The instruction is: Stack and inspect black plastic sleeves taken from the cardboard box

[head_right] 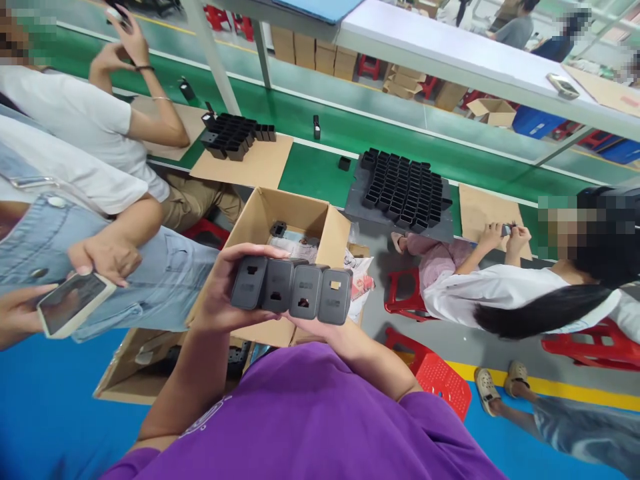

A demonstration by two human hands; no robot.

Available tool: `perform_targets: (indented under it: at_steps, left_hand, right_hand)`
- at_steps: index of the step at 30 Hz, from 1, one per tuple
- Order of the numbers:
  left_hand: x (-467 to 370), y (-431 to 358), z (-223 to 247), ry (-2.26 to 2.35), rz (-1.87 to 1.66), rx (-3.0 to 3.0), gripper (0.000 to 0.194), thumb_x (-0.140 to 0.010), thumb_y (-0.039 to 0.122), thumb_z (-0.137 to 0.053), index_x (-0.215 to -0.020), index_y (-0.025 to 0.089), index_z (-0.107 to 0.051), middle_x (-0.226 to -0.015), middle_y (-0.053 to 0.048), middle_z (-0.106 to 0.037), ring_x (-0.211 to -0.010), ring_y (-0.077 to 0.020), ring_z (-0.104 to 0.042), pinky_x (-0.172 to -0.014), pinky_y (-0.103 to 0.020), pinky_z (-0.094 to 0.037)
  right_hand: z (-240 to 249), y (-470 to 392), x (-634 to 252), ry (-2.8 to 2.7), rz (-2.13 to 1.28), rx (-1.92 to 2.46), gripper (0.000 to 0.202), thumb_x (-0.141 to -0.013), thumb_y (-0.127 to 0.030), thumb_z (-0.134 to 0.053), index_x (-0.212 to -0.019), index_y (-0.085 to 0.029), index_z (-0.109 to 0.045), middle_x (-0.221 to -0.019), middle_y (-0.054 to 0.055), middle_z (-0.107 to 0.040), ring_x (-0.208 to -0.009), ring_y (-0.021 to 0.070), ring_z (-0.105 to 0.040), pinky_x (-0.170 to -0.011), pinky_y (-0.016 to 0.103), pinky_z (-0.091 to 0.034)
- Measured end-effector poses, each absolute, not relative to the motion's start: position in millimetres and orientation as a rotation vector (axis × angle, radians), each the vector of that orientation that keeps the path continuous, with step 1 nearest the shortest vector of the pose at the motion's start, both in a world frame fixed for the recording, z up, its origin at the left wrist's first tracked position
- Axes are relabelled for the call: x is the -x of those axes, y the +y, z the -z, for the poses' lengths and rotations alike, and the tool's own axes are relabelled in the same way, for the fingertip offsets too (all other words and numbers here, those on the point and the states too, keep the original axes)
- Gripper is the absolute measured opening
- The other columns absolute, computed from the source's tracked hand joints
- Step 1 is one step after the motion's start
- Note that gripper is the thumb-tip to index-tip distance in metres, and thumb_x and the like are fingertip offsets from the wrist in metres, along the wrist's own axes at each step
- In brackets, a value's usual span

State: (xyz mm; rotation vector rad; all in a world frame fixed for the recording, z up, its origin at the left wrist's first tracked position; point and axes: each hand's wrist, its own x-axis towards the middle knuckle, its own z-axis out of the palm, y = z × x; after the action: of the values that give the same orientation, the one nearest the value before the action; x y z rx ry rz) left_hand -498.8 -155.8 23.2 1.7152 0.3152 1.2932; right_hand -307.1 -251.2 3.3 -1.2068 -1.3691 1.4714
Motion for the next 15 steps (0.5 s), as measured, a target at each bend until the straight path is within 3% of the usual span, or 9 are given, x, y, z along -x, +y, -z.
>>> perform_targets:
  at_steps: [4, 9, 12, 15]
  left_hand:
    - [506.1, -150.1, -23.3, 0.310, -1.211, -1.666, 0.080, -0.071, 0.038, -0.095, -0.140, 0.027, -0.055, -0.126, -0.013, -0.069, -0.115, -0.0268, -0.070, -0.098, -0.039, -0.061]
    - [503.9, -142.2, -17.7, 0.289, -1.271, -1.657, 0.082, -0.065, 0.038, -0.098, -0.136, 0.027, -0.059, -0.122, -0.010, -0.072, -0.109, -0.0234, -0.071, -0.095, -0.033, -0.059]
    - [503.6, -136.7, -12.3, 0.267, -1.283, -1.650, 0.084, -0.064, 0.038, -0.099, -0.138, 0.027, -0.059, -0.123, -0.009, -0.072, -0.109, -0.0231, -0.071, -0.095, -0.032, -0.059]
    - [509.2, -129.1, -1.4, 0.279, -1.264, -1.657, 0.084, -0.067, 0.038, -0.098, -0.140, 0.028, -0.058, -0.125, -0.009, -0.072, -0.113, -0.0236, -0.070, -0.098, -0.033, -0.058]
  right_hand:
    - [1.9, -253.6, 310.4, -1.271, -1.547, 1.235, 0.034, -0.100, -0.049, -0.063, -0.129, -0.033, -0.071, -0.128, 0.001, -0.076, -0.122, 0.0222, -0.069, -0.118, 0.044, -0.052]
    - [8.2, -250.1, 314.1, -1.266, -1.549, 1.238, 0.041, -0.100, -0.048, -0.063, -0.137, -0.033, -0.067, -0.135, 0.001, -0.072, -0.135, 0.0232, -0.062, -0.128, 0.047, -0.039]
    - [14.7, -242.1, 317.9, -1.292, -1.501, 1.185, 0.044, -0.097, -0.050, -0.064, -0.137, -0.032, -0.067, -0.135, 0.002, -0.071, -0.139, 0.0232, -0.058, -0.122, 0.046, -0.046]
    - [32.7, -225.0, 328.8, -1.142, -1.529, 1.162, 0.051, -0.096, -0.061, -0.056, -0.135, -0.030, -0.066, -0.124, 0.004, -0.075, -0.127, 0.0223, -0.066, -0.106, 0.043, -0.057]
